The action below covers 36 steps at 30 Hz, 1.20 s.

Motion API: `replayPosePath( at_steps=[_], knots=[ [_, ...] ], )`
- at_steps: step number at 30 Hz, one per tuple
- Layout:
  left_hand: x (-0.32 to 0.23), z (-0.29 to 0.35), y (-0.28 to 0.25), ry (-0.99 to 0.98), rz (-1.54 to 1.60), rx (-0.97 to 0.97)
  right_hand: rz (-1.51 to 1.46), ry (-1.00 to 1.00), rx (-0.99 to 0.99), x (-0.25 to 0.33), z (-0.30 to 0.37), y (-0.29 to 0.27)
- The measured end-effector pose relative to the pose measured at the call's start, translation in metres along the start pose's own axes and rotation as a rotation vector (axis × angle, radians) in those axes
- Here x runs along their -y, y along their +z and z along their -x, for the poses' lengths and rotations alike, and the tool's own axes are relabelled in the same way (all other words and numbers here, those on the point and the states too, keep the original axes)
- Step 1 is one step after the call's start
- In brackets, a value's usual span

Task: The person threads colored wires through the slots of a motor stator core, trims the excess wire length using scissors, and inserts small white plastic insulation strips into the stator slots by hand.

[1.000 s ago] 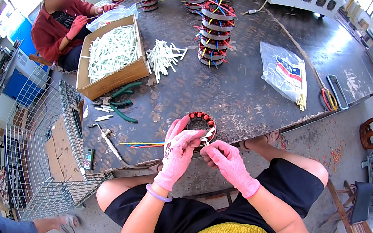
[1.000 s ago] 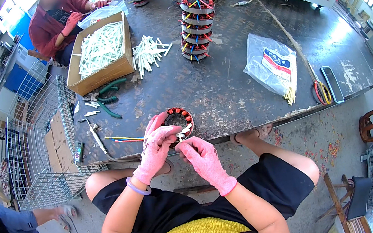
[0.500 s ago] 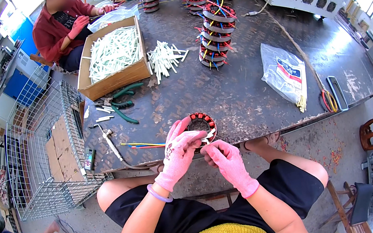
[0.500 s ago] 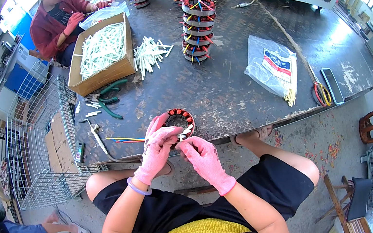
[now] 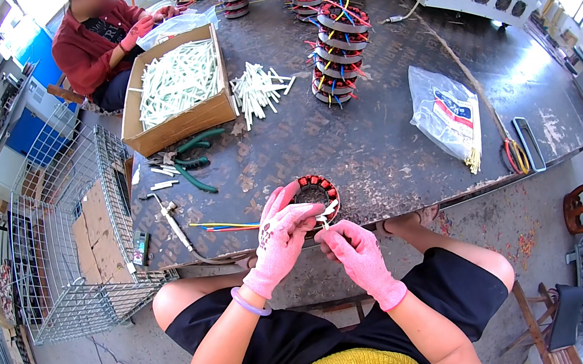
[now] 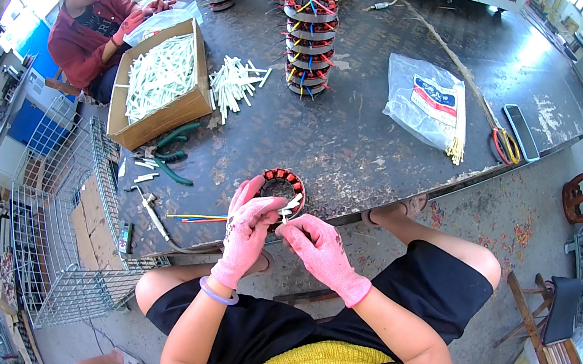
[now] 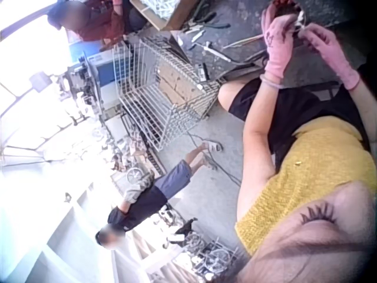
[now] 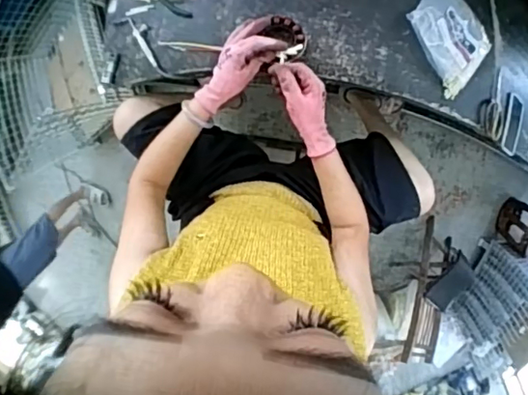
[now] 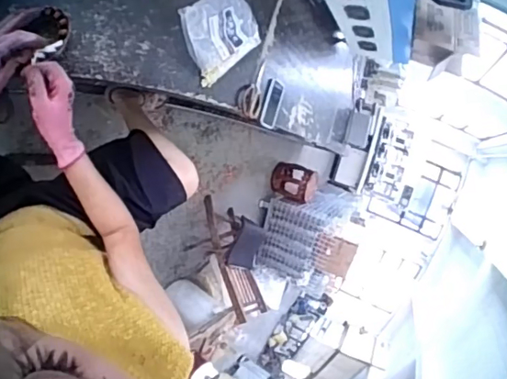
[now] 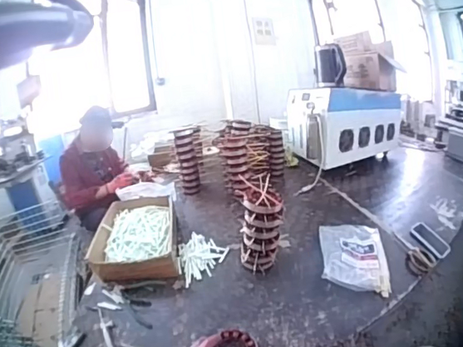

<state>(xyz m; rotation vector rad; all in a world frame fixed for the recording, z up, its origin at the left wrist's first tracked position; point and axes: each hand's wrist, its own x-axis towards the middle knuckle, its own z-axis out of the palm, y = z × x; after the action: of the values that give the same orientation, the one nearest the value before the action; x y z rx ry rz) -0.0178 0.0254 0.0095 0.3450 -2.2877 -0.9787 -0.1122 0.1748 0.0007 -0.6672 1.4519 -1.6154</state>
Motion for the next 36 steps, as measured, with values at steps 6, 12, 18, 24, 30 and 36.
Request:
replayPosePath(
  at_steps=[6,12,18,24,30,36],
  knots=[
    [0.002,0.000,0.001,0.013,-0.008,0.003,0.000,0.027,-0.006,0.002,0.002,0.000],
    [0.005,0.001,0.000,0.023,-0.030,0.009,0.011,0.001,-0.013,0.000,-0.001,0.002],
    [0.001,-0.001,0.002,0.029,-0.020,0.011,-0.074,0.015,-0.012,-0.002,0.002,-0.001],
    [0.004,0.000,0.002,0.013,-0.014,0.002,-0.008,0.007,-0.037,-0.005,-0.002,0.001],
    [0.004,0.000,0.002,0.018,-0.003,0.006,0.055,0.165,-0.109,0.004,-0.014,0.004],
    [0.007,0.000,0.003,0.067,0.010,0.017,0.141,0.109,-0.147,-0.007,-0.028,0.002]
  ],
)
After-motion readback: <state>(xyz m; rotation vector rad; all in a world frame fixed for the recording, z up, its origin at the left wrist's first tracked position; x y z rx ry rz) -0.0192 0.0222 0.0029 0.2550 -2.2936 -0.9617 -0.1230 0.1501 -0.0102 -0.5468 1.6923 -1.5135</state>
